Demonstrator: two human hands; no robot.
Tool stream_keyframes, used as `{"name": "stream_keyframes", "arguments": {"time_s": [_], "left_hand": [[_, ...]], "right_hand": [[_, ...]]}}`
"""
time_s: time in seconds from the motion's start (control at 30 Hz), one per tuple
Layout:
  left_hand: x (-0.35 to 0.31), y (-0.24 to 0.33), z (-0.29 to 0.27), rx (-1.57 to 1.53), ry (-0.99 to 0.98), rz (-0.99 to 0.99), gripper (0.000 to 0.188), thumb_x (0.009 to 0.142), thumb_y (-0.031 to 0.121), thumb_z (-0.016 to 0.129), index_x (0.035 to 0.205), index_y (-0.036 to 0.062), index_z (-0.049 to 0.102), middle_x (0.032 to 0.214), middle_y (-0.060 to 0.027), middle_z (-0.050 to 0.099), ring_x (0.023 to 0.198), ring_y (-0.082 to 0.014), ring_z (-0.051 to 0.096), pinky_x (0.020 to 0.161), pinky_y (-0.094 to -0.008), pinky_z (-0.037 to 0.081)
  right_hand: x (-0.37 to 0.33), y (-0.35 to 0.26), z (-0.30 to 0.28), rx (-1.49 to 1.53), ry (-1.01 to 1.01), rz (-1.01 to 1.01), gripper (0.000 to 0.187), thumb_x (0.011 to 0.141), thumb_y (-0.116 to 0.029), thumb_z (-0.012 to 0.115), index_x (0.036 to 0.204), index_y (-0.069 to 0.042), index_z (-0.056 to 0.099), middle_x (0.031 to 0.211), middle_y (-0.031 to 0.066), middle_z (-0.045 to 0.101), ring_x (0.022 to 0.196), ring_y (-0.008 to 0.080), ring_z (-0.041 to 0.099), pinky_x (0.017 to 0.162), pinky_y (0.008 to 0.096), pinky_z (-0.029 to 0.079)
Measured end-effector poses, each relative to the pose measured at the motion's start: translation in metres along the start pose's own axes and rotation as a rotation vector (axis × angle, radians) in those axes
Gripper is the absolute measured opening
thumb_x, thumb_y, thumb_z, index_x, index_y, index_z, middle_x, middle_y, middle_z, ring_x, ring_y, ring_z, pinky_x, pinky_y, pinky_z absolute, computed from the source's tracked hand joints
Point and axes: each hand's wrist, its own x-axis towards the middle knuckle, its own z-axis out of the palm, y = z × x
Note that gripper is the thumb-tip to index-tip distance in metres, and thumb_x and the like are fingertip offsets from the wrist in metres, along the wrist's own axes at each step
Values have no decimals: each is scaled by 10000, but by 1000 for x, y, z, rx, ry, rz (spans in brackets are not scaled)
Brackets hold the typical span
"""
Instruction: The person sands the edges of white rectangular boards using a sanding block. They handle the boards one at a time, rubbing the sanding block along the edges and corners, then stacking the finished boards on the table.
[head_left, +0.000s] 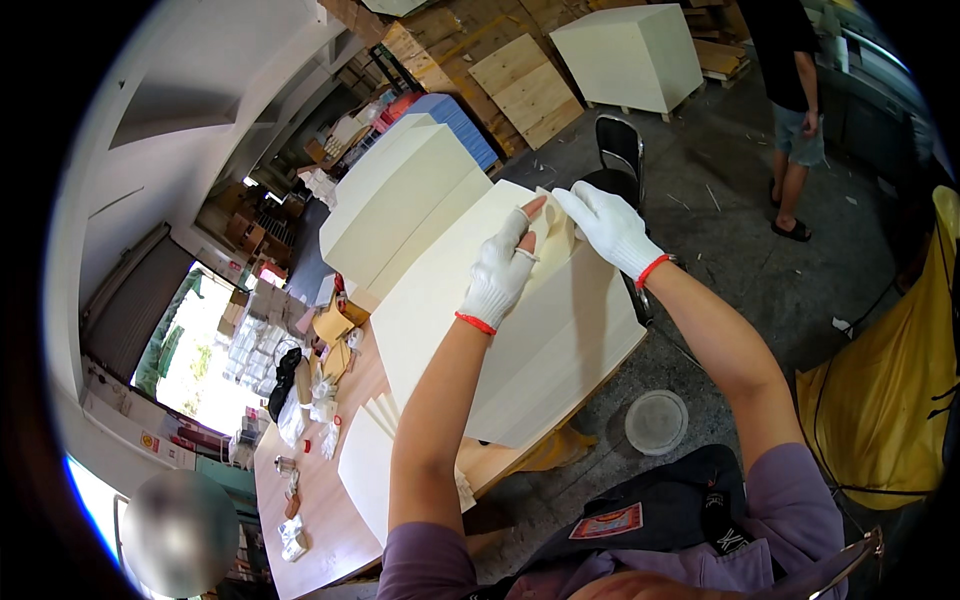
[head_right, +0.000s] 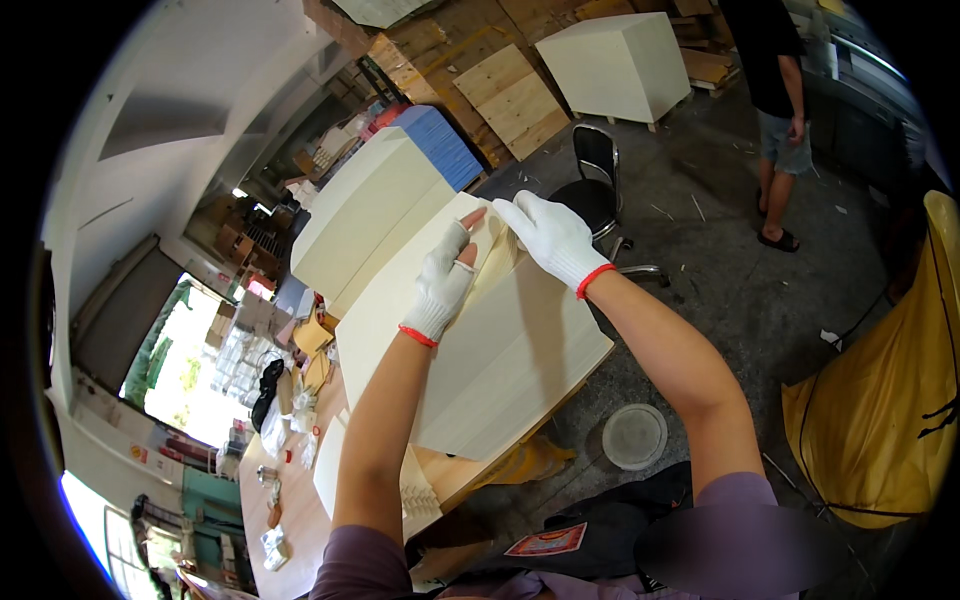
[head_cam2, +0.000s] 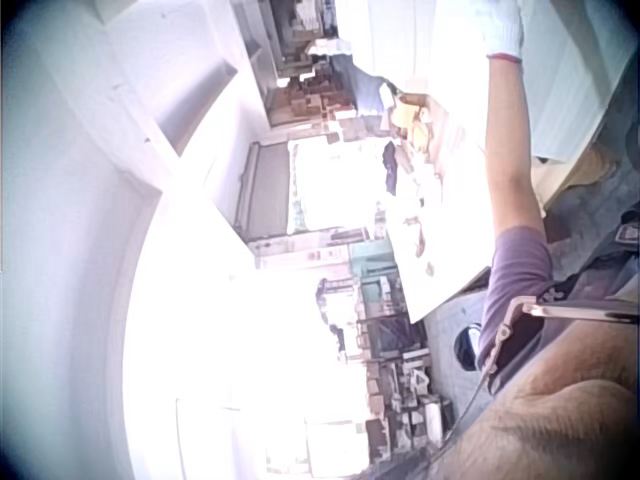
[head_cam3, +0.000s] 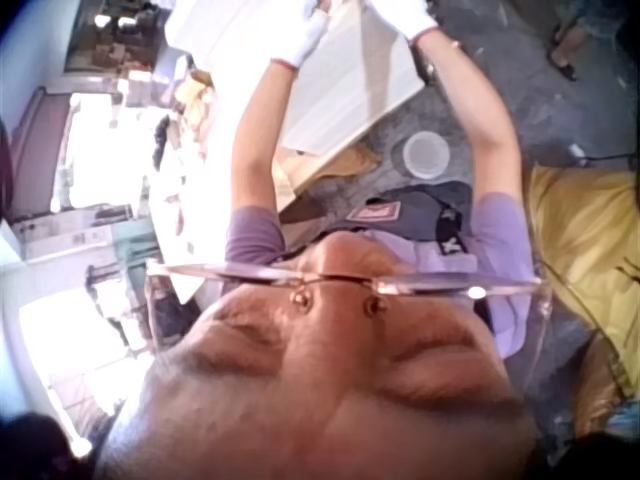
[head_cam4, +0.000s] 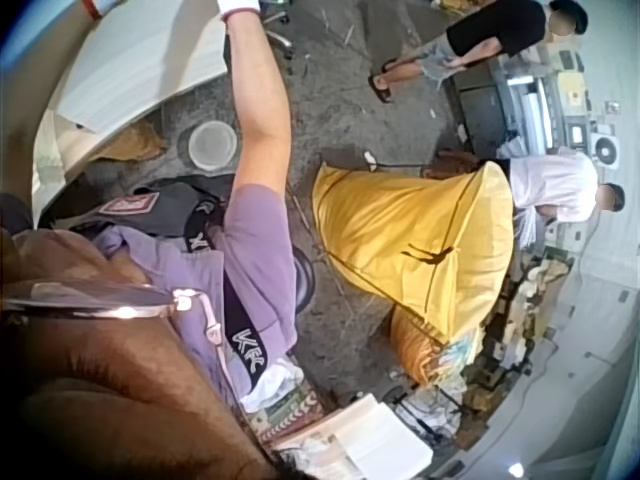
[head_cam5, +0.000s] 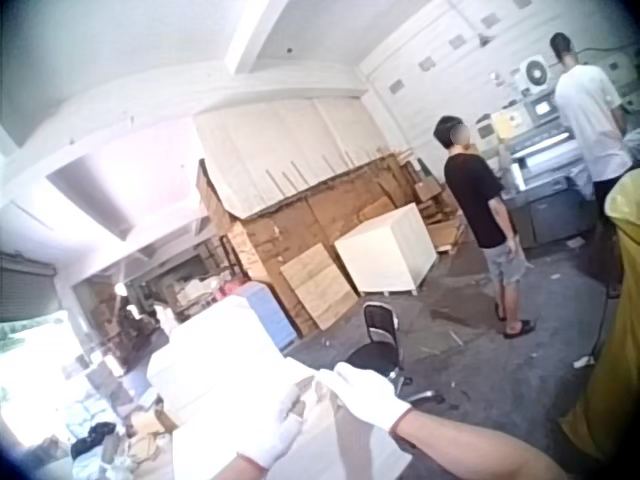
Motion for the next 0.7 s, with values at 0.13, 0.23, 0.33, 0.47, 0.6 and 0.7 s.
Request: {"name": "stream_keyframes", "arguments": {"time_s": [0.13,0.23,0.33,0.47,0.6,0.7], "left_hand": [[3,2,1,100,-62,-55,382,991,190,697,1363,108,682,994,-82,719,887,-145,655,805,-303,525],[-1,-1,0,110,-53,-42,396,969,208,756,1347,112,688,978,-98,742,821,-161,667,768,-318,542],[-1,3,2,102,-46,-22,407,949,191,779,1337,106,689,980,-100,746,817,-156,668,763,-323,546],[-2,10,2,44,-42,-72,395,945,192,775,1317,81,702,840,18,558,781,-92,515,721,-284,464],[-2,6,0,38,-41,-53,380,964,170,747,1331,84,698,837,15,555,784,-91,510,732,-278,459],[-1,4,1,30,-14,-24,354,993,159,697,1339,81,696,836,12,555,787,-91,511,737,-278,459]], "right_hand": [[5,7,1,-35,7,-12,593,1088,-583,418,988,-39,633,881,214,689,899,420,681,796,495,491],[5,3,2,-1,-9,-4,583,1087,-573,416,1001,-41,638,903,215,689,921,429,673,803,502,487],[4,7,2,-1,-6,13,578,1086,-570,417,1011,-42,642,922,218,686,935,434,667,809,504,486],[4,7,2,-4,2,11,584,1083,-577,416,1017,-43,642,940,220,685,946,437,663,811,503,486],[4,5,3,0,6,9,589,1080,-586,419,1015,-44,640,944,219,692,943,437,666,808,501,487],[2,1,-1,-1,-32,52,585,1079,-586,429,1017,-44,640,940,217,697,940,436,669,806,500,489]]}}
